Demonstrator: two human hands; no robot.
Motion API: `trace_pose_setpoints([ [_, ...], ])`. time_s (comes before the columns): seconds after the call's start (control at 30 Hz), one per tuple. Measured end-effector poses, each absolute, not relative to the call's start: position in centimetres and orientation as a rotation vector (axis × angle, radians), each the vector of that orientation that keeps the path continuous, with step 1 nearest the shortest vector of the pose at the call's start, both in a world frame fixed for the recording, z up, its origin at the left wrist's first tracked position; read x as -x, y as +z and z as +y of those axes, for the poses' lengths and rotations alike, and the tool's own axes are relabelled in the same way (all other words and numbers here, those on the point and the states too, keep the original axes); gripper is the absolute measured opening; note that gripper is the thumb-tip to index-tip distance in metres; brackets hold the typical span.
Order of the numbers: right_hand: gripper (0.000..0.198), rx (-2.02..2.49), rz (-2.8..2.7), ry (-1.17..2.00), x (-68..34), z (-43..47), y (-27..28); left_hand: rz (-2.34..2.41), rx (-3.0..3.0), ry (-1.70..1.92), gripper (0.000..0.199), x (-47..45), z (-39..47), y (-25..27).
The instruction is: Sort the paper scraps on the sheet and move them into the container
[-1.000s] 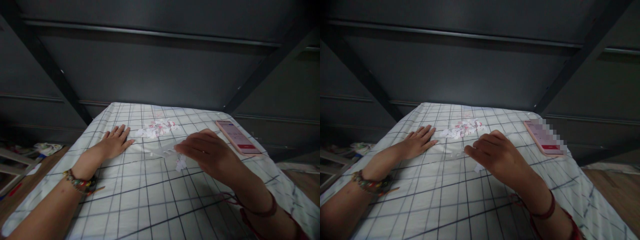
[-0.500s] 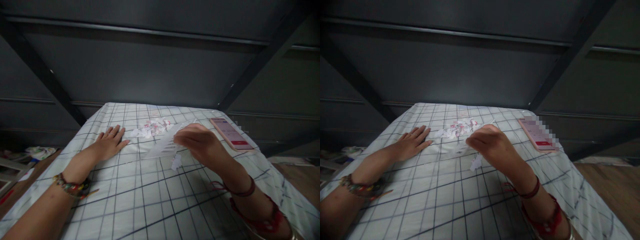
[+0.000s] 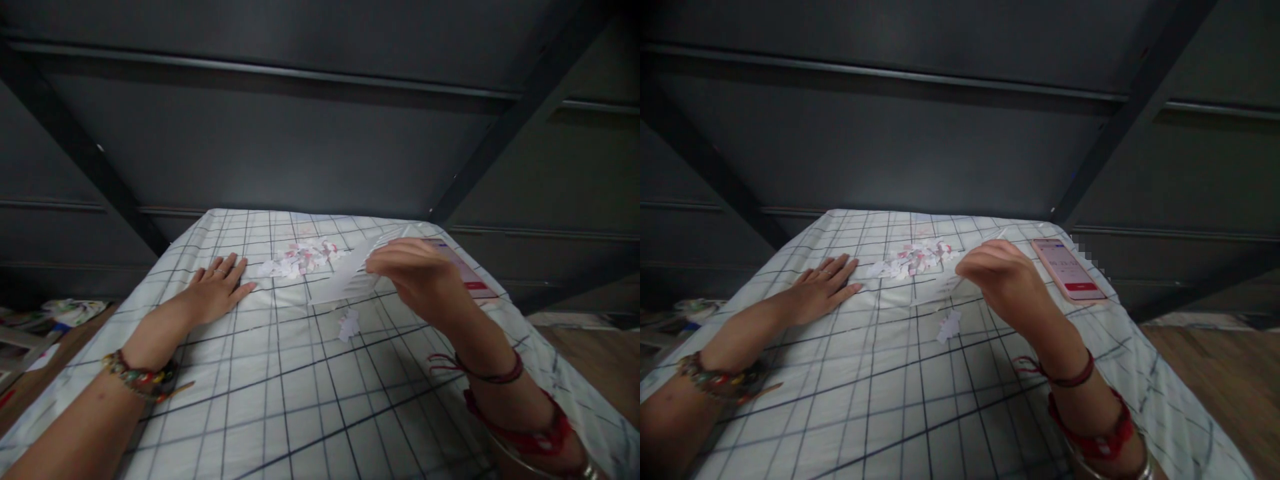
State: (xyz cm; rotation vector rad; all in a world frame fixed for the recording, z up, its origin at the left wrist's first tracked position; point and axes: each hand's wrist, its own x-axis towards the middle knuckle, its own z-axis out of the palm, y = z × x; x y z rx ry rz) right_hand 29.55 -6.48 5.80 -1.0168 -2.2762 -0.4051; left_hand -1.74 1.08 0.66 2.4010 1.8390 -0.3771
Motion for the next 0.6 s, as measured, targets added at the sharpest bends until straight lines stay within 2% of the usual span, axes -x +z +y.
trace_pose_setpoints([
  [0.17, 0.035, 1.074, -2.320, -0.298, -30.3, -6.6, 5.9, 1.827, -2.419, -0.332, 0.066, 1.9, 1.2, 0.5],
  [0.4, 0.029, 1.222, -2.146, -0.755, -31.8, -6.1, 5.9, 1.816, -2.491, -0.231, 0.064, 2.1, 1.4, 0.0],
  [0.6, 0.040, 1.444, -2.059, -0.853, -31.5, -4.5, 3.7, 1.621, -2.741, 0.041, 0.062, 2.2, 1.9, -0.3],
])
